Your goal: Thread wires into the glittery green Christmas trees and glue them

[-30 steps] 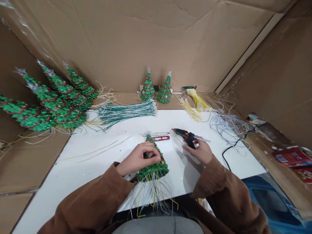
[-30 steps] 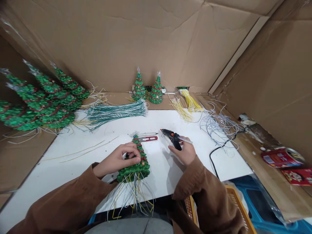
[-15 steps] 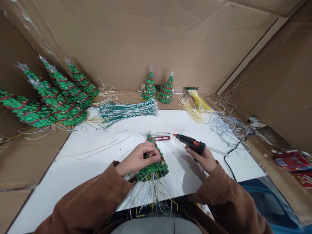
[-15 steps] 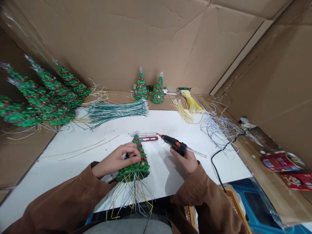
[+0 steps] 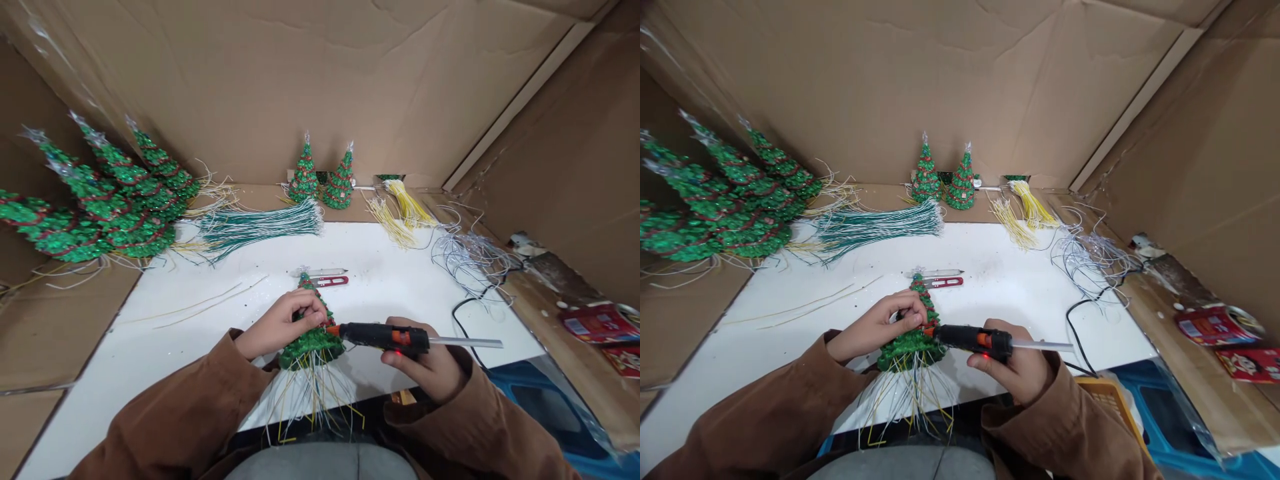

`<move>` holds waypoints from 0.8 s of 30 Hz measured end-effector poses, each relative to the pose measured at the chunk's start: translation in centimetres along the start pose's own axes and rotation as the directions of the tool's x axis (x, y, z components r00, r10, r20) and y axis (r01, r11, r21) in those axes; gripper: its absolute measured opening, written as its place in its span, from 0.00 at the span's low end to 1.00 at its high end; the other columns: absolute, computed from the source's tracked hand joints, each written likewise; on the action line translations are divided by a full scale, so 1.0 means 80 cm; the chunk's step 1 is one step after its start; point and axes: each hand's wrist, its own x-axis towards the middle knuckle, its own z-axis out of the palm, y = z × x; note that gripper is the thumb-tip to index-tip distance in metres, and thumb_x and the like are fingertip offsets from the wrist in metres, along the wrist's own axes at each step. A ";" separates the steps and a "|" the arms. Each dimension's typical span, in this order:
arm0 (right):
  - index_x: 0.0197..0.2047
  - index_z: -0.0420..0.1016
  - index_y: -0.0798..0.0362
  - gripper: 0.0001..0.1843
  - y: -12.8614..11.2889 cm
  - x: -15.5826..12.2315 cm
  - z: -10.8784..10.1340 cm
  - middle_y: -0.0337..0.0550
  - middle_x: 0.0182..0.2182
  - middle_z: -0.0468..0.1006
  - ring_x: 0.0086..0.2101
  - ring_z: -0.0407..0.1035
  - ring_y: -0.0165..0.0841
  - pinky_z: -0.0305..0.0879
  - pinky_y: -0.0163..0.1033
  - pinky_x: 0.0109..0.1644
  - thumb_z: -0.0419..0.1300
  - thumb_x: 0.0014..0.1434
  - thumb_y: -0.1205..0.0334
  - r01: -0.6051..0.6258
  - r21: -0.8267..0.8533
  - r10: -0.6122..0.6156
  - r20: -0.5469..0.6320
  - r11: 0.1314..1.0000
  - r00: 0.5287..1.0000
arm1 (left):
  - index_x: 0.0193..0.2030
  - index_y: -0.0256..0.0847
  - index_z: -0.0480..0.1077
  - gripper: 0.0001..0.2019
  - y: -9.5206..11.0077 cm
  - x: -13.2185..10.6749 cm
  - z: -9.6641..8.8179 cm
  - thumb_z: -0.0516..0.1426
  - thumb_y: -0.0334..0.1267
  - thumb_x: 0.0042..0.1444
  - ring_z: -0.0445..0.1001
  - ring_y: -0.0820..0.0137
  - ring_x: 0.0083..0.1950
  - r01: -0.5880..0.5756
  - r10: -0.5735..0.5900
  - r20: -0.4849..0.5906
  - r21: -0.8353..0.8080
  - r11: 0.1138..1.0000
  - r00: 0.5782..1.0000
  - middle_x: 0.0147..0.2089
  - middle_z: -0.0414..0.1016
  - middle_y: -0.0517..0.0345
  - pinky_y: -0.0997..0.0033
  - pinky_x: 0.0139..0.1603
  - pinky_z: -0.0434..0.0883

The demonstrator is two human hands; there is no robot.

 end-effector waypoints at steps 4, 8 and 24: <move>0.24 0.58 0.50 0.20 -0.004 0.001 -0.001 0.34 0.20 0.59 0.23 0.55 0.30 0.52 0.37 0.26 0.56 0.58 0.45 0.024 -0.065 -0.022 0.036 0.998 0.999 | 0.31 0.39 0.71 0.12 0.000 -0.001 0.000 0.52 0.42 0.60 0.64 0.70 0.34 0.006 -0.005 -0.010 0.016 1.000 1.000 0.28 0.65 0.59 0.71 0.37 0.61; 0.25 0.58 0.50 0.20 -0.013 0.000 -0.002 0.34 0.20 0.59 0.22 0.55 0.29 0.52 0.36 0.26 0.54 0.59 0.45 0.032 -0.135 -0.029 0.024 0.990 0.999 | 0.31 0.38 0.71 0.13 -0.002 -0.002 0.000 0.52 0.43 0.60 0.64 0.70 0.34 -0.002 0.002 -0.009 0.019 1.000 1.000 0.28 0.66 0.59 0.71 0.38 0.61; 0.24 0.58 0.51 0.21 -0.041 0.001 -0.007 0.35 0.20 0.62 0.21 0.58 0.28 0.53 0.34 0.25 0.51 0.61 0.45 0.080 -0.299 -0.064 0.063 0.951 0.996 | 0.32 0.37 0.71 0.13 0.000 -0.005 0.001 0.52 0.43 0.60 0.63 0.71 0.34 -0.003 0.004 -0.017 0.025 1.000 1.000 0.28 0.66 0.59 0.71 0.39 0.61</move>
